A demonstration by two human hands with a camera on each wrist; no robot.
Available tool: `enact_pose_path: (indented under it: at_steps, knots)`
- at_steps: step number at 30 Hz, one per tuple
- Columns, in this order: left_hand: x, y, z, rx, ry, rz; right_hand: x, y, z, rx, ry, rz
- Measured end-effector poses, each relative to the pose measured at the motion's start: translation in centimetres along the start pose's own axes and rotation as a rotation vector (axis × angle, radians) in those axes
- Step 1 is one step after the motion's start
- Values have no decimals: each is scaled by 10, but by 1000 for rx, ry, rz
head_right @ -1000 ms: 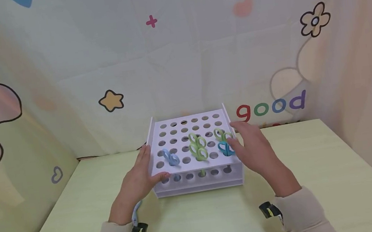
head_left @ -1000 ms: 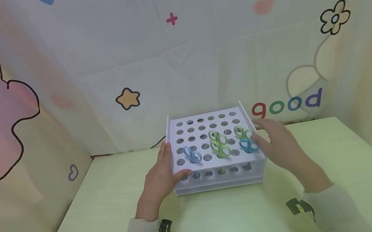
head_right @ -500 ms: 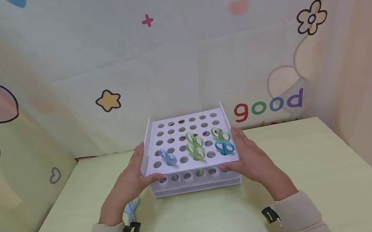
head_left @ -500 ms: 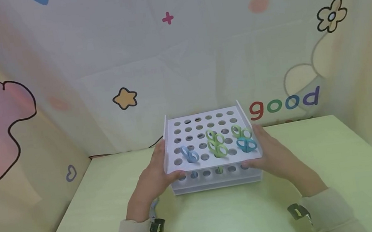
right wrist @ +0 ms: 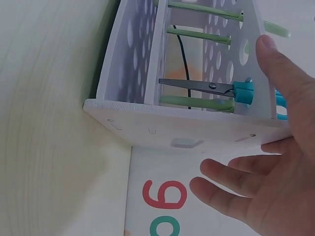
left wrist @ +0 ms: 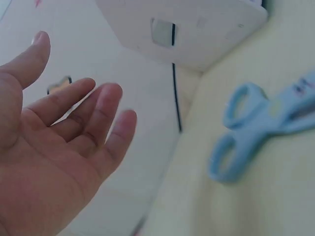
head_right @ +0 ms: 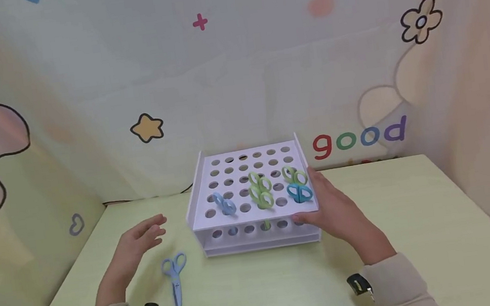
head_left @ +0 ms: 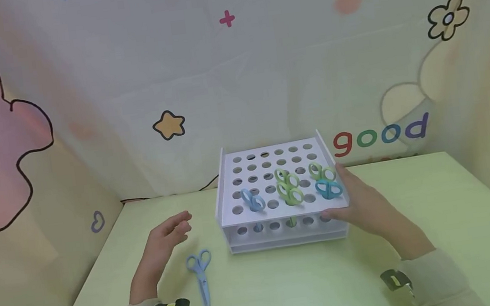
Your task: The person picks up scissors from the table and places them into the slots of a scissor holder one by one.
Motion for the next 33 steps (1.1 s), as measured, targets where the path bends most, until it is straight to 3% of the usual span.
enact_pose_path:
  at_steps: [5, 8, 11, 20, 26, 33]
  knots:
    - [-10, -6, -44, -134, -131, 4, 2, 1, 1, 0, 21, -6]
    - [-9, -7, -65, -205, -83, -7, 2, 0, 1, -5, 34, -5]
    - [-5, -8, -75, -237, 13, -35, 2, 0, 0, -6, 46, -2]
    - [7, -13, -67, -185, 287, -147, 2, 0, -1, 1, 61, 2]
    - [16, -10, -58, -172, 459, -99, 1, 0, -2, 3, 81, 3]
    - [21, -8, -57, -200, 538, -45, 1, -1, -2, 21, 73, -1]
Point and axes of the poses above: each hand's wrist, its own y-axis towards the middle knuckle, its own x-axis out of the palm, z = x × y, the point moved 9 cm from there along y, towards the middle knuckle, and after that the axes turned 7 degrees about -x, right-handed, at the moved point
